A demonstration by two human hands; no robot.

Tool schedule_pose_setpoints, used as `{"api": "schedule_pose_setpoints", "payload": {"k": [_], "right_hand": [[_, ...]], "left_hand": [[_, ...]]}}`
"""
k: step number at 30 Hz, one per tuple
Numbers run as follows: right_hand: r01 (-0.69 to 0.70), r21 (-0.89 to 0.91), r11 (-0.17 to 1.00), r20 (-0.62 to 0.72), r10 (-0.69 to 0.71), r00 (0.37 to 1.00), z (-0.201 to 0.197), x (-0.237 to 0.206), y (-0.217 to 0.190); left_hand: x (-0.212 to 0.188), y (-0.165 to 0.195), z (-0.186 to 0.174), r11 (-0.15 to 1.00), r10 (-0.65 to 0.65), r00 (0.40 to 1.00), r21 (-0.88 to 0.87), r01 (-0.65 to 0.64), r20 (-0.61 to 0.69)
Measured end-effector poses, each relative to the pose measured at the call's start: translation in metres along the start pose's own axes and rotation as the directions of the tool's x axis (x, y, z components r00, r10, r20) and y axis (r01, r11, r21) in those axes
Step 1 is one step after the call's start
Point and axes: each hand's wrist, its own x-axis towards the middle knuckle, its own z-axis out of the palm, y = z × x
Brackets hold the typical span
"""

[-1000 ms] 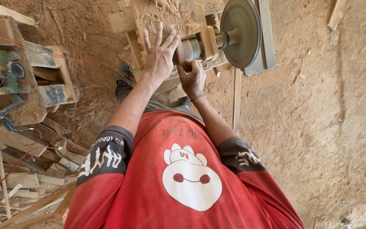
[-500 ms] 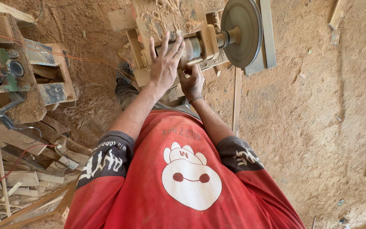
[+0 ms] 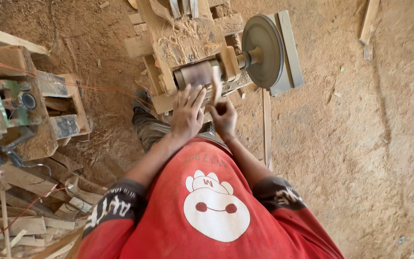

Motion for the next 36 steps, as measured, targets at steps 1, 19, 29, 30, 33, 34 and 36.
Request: {"api": "schedule_pose_setpoints", "payload": {"k": [1,19,29,30,33,34,36], "right_hand": [[-0.124,0.215,0.969,0.055,0.115,0.992,-0.01,-0.003,0.0],[-0.566,0.813,0.134,0.527,0.243,0.814,-0.048,-0.026,-0.025],[-0.251,0.536,0.806,0.266,0.121,0.956,-0.034,0.002,-0.007],[-0.153,0.391,0.908,0.215,0.072,0.974,-0.03,0.008,-0.007],[0.123,-0.051,0.991,0.114,-0.116,0.987,-0.011,0.021,-0.012],[0.199,-0.155,0.968,0.093,-0.186,0.978,-0.003,0.026,-0.015],[0.309,-0.303,0.901,0.064,-0.305,0.95,0.011,0.033,-0.021]], "left_hand": [[-0.008,0.007,-0.005,0.996,-0.034,0.999,-0.085,0.031,-0.042],[-0.011,0.076,-0.085,0.912,0.066,0.989,-0.395,-0.114,-0.135],[0.017,0.013,-0.044,0.98,0.105,0.969,-0.141,-0.139,-0.224],[0.029,-0.001,-0.04,0.989,0.131,0.965,-0.044,-0.144,-0.225],[0.069,-0.043,-0.028,0.958,0.192,0.98,0.23,-0.174,-0.057],[0.077,-0.053,-0.024,0.953,0.167,0.986,0.255,-0.161,-0.001],[0.092,-0.066,-0.016,0.942,0.115,0.988,0.305,-0.142,0.104]]}}
